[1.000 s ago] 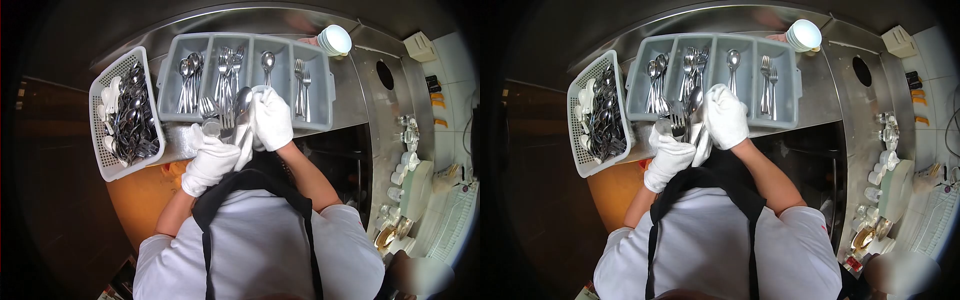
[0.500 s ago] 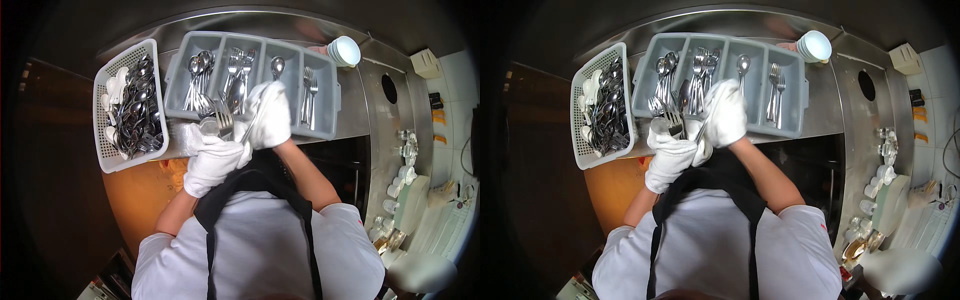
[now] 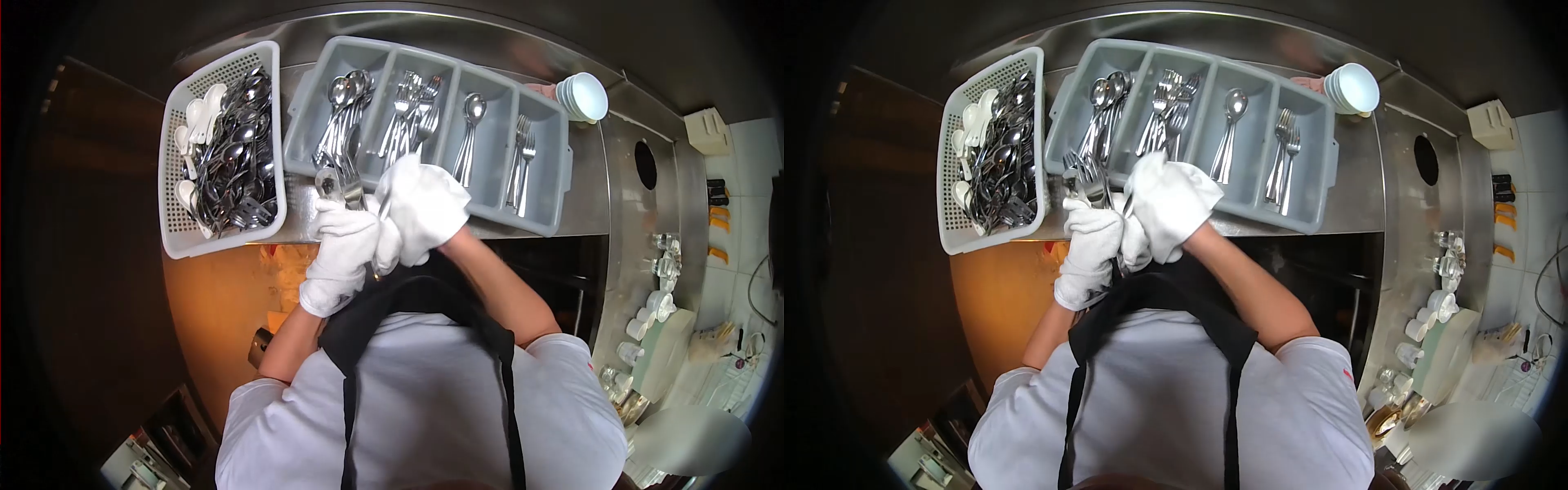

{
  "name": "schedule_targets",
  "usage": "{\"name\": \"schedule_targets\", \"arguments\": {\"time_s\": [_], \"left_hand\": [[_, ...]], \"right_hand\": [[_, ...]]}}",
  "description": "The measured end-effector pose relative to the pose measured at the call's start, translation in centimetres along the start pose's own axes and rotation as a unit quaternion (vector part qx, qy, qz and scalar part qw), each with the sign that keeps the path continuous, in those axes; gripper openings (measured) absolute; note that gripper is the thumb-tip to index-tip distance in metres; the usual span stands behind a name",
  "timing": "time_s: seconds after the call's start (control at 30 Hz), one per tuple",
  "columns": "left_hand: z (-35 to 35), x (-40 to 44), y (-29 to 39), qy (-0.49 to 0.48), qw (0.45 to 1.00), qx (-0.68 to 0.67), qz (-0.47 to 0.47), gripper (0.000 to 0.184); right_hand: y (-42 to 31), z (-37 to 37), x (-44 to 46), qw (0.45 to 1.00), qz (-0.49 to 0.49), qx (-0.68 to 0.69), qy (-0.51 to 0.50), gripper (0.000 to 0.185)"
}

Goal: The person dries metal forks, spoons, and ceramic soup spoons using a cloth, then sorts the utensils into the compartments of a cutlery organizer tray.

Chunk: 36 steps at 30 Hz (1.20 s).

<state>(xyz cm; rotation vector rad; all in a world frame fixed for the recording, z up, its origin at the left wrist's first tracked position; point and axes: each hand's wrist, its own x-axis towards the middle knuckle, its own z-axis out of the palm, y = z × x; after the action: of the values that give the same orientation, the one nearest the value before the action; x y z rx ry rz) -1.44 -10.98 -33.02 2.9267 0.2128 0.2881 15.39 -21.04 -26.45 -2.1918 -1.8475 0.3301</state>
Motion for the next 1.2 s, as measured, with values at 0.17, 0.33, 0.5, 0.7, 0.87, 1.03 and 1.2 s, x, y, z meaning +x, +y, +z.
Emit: {"name": "schedule_targets", "arguments": {"time_s": [0.17,0.33,0.5,0.7,0.87,1.03,1.2], "left_hand": [[0.7,-0.9,-0.8,-0.192,0.951,0.243,0.015,0.011],[-4.2,0.2,0.8,-0.142,0.655,0.702,0.241,0.027],[0.4,-2.1,-0.7,-0.024,0.643,0.725,0.245,0.029],[-2.1,0.2,-0.6,0.149,0.685,0.671,0.241,0.028],[-1.3,-0.1,-0.5,0.006,0.607,0.790,0.086,0.009],[-1.7,0.2,-1.2,0.015,0.996,-0.040,0.076,0.003],[-2.5,0.1,-1.2,0.016,0.967,-0.253,0.032,0.006]], "right_hand": [[1.0,4.2,0.1,0.977,0.001,-0.098,0.191,0.029],[2.1,3.4,0.4,0.980,0.041,0.182,0.062,0.053],[1.3,1.2,1.1,0.917,0.039,0.357,0.173,0.004],[1.4,1.2,1.6,0.758,0.072,0.635,0.131,0.010],[2.4,4.3,0.4,0.546,0.074,0.824,0.130,0.017],[1.6,4.0,1.9,0.386,0.018,0.898,0.210,0.011],[0.3,-2.7,0.7,0.855,0.111,0.462,0.208,0.019]]}}
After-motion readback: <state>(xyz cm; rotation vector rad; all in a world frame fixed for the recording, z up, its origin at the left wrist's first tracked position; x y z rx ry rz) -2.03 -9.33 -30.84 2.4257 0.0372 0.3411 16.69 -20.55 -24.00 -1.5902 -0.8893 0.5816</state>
